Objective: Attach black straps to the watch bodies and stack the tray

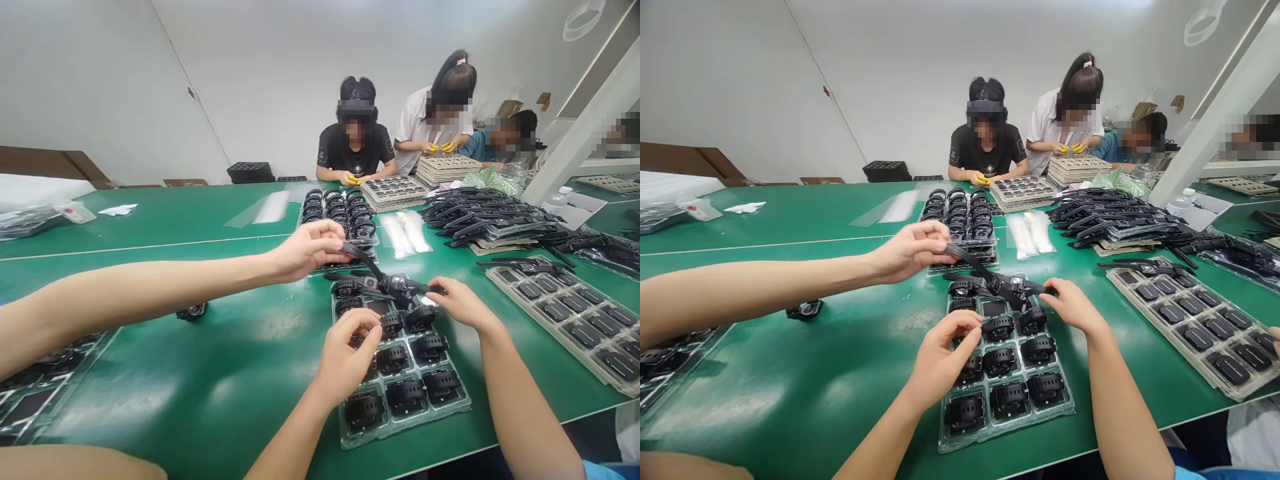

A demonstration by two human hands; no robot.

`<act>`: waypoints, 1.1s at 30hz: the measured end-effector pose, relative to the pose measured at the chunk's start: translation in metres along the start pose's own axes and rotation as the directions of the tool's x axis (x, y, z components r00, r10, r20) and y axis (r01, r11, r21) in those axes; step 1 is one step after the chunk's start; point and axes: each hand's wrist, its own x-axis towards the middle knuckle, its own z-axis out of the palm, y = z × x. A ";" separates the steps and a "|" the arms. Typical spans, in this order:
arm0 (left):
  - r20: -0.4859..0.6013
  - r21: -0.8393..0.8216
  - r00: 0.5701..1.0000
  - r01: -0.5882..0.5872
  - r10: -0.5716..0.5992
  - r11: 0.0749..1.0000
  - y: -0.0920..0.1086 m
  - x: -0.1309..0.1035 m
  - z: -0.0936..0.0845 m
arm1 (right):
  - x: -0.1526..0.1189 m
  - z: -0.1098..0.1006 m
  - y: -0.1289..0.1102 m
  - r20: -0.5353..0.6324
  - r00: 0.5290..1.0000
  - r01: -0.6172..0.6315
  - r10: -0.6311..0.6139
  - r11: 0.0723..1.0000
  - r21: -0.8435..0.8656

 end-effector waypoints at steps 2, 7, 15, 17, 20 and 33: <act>0.005 0.007 1.000 0.016 -0.016 1.000 0.000 0.000 0.000 | -0.003 -0.004 -0.005 -0.031 0.999 0.019 -0.015 0.990 0.142; 0.029 0.045 0.999 0.040 -0.041 0.998 0.001 -0.002 0.001 | -0.005 0.005 -0.021 -0.141 0.988 0.133 -0.066 0.831 0.540; 0.213 0.107 0.967 0.119 -0.139 0.987 0.009 -0.005 0.004 | -0.018 0.006 -0.038 -0.276 0.961 0.254 -0.031 0.505 0.825; 0.350 0.097 0.922 0.138 -0.164 0.986 0.011 -0.009 0.006 | -0.027 0.010 -0.045 -0.260 0.965 0.229 0.019 0.413 0.881; 0.477 -0.023 0.867 0.178 -0.146 0.984 0.009 -0.015 0.008 | -0.043 0.025 -0.063 -0.149 0.988 0.150 -0.029 0.338 0.929; 0.076 -0.586 0.973 0.221 -0.218 0.780 -0.001 -0.005 0.004 | -0.056 0.052 -0.084 -0.056 0.992 0.103 -0.110 0.485 0.869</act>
